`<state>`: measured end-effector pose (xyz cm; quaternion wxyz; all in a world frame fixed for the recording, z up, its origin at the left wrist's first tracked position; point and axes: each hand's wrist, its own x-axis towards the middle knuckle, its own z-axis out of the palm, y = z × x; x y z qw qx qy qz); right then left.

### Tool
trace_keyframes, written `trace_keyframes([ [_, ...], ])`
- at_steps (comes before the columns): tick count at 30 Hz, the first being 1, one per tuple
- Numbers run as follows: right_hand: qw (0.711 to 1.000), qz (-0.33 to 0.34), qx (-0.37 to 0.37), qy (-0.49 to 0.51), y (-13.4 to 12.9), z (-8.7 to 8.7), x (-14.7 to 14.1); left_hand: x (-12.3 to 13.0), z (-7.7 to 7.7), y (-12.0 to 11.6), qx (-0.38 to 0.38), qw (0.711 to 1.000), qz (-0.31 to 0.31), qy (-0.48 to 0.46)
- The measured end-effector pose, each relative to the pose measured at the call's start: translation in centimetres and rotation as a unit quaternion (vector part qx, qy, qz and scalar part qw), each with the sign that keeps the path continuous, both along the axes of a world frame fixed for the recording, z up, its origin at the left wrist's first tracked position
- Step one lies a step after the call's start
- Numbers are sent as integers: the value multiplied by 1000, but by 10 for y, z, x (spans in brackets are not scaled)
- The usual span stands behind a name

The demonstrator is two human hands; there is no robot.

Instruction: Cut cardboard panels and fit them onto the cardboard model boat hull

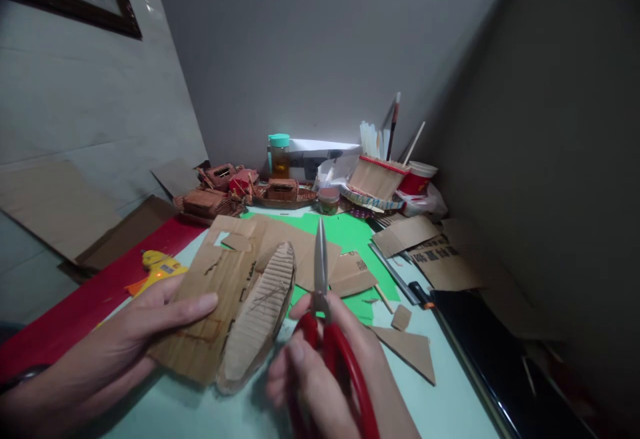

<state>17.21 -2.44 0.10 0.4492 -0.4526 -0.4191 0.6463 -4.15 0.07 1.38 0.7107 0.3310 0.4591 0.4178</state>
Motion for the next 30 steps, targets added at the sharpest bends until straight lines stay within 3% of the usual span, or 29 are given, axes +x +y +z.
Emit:
trace_keyframes([
  [10, 997, -9, 29, 65, 9, -6, -7, 18, 3, -18, -6, 990, -82, 110],
  [17, 997, -34, 68, 18, 17, -14, -3, 23, -3, -13, 56, 993, 13, 99],
  [26, 999, 9, 24, 39, 14, -19, -2, 26, 5, -18, 41, 993, 36, 108],
  [30, 999, 25, 14, 29, 14, -21, -4, 24, 4, -17, 98, 975, 21, 198],
])
